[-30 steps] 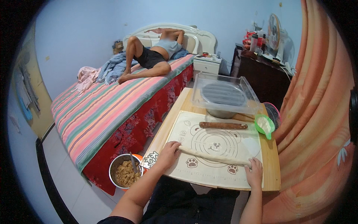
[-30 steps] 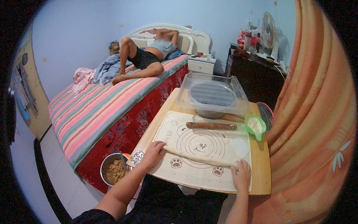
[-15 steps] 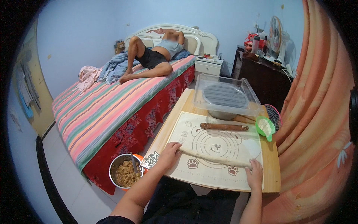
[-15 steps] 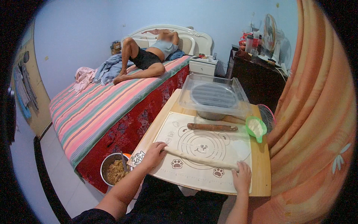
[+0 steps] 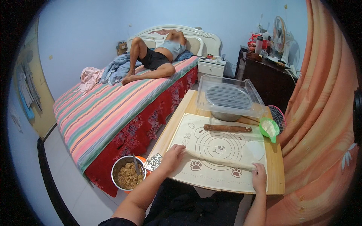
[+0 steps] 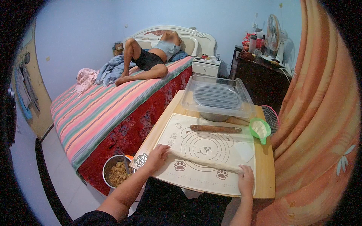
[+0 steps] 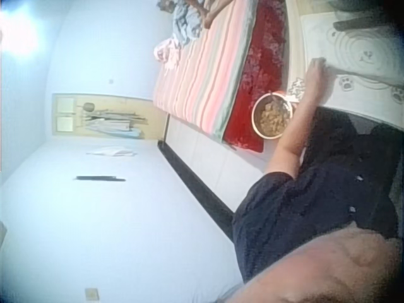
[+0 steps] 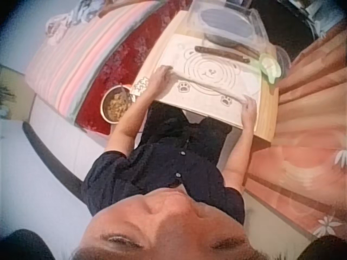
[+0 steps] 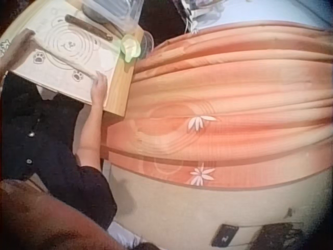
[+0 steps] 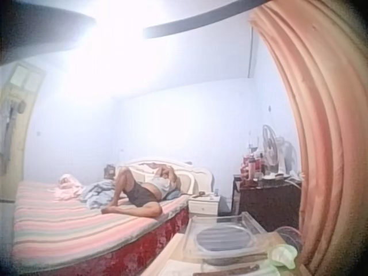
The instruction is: The person kneads a piece of dough on a silicone mat, rolls it into a long rope using a rolling pin, and then cuts it into small pieces with a plastic scraper. The cut pieces are gathered and briefly kneaded together.
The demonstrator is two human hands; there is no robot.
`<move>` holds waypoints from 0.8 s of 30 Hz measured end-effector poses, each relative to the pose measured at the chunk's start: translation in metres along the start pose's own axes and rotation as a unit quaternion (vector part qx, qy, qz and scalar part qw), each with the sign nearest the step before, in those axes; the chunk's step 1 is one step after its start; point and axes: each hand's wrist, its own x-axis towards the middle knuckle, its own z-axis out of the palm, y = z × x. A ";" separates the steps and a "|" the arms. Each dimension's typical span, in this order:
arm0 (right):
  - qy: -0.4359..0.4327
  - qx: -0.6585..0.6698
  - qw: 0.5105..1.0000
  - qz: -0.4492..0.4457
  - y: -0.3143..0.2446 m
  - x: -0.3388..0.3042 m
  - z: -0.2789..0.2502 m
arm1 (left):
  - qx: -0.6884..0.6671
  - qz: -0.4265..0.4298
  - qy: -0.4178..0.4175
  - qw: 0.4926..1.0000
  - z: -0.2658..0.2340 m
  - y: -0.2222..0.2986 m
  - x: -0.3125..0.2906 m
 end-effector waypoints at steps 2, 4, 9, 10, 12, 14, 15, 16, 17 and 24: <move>0.001 0.038 0.999 0.024 -0.005 0.001 -0.002 | -0.085 -0.040 0.000 0.996 -0.005 0.002 0.001; 0.013 0.074 0.996 0.044 -0.001 -0.001 -0.001 | -0.134 -0.065 0.003 0.989 -0.009 0.000 0.003; 0.012 0.083 0.994 0.067 0.013 -0.001 -0.001 | -0.204 -0.076 0.013 0.976 -0.005 -0.021 0.007; 0.007 0.079 0.995 0.065 0.012 0.000 -0.003 | -0.222 -0.077 0.010 0.972 -0.003 -0.025 0.007; 0.003 0.090 0.994 0.060 0.009 -0.001 -0.008 | -0.260 -0.077 0.002 0.963 0.003 -0.029 0.007; 0.004 0.123 0.991 0.057 0.004 -0.002 -0.009 | -0.301 -0.094 -0.016 0.949 0.007 -0.036 0.005; 0.001 0.121 0.990 0.066 0.005 -0.002 -0.010 | -0.321 -0.102 -0.025 0.941 0.007 -0.038 0.004; -0.002 0.119 0.990 0.075 0.009 -0.001 -0.009 | -0.308 -0.107 -0.022 0.945 0.008 -0.039 0.004; -0.003 0.117 0.990 0.084 0.013 0.000 -0.008 | -0.296 -0.111 -0.020 0.949 0.006 -0.037 0.005; 0.040 0.077 0.991 0.106 0.014 -0.003 -0.006 | -0.303 -0.141 -0.018 0.942 -0.002 -0.025 0.006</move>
